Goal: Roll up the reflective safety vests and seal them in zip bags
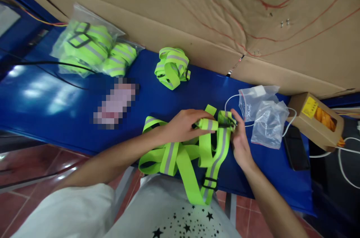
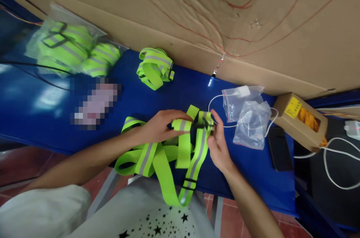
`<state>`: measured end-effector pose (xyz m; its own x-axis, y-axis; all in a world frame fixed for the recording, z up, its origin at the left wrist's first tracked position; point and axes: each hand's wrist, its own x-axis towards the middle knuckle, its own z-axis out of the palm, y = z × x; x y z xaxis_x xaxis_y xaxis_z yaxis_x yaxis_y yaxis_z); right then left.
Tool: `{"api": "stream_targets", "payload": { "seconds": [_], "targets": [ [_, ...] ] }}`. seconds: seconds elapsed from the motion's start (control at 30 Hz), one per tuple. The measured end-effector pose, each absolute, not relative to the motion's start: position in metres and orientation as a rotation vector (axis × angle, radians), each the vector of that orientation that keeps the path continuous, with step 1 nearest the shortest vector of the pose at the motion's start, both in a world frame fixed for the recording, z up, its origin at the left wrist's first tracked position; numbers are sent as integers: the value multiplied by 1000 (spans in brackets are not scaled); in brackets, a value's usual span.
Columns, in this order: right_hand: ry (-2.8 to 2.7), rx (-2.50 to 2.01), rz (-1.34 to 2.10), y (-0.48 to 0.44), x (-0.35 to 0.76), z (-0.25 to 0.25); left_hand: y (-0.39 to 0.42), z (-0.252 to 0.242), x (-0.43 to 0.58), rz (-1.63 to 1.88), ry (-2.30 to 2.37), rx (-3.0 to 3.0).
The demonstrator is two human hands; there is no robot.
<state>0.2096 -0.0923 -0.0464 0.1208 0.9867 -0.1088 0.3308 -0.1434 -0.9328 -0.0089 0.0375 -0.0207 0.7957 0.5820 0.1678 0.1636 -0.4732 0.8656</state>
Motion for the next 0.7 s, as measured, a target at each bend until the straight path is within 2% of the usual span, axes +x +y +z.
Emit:
{"api": "stream_targets", "payload": {
  "seconds": [0.1,0.27,0.47,0.7],
  "targets": [
    [-1420,-1530,843,-90,208,-44,39,-16,-6,554,762,1735],
    [-1589,-1603,400,-88,208,-39,34,-16,4,502,775,1331],
    [-1829,-1512,597,-86,215,-30,32,-14,2,263,629,1310],
    [-1864,-1604,568,-87,214,-33,36,-19,-3,323,545,1531]
  ]
}}
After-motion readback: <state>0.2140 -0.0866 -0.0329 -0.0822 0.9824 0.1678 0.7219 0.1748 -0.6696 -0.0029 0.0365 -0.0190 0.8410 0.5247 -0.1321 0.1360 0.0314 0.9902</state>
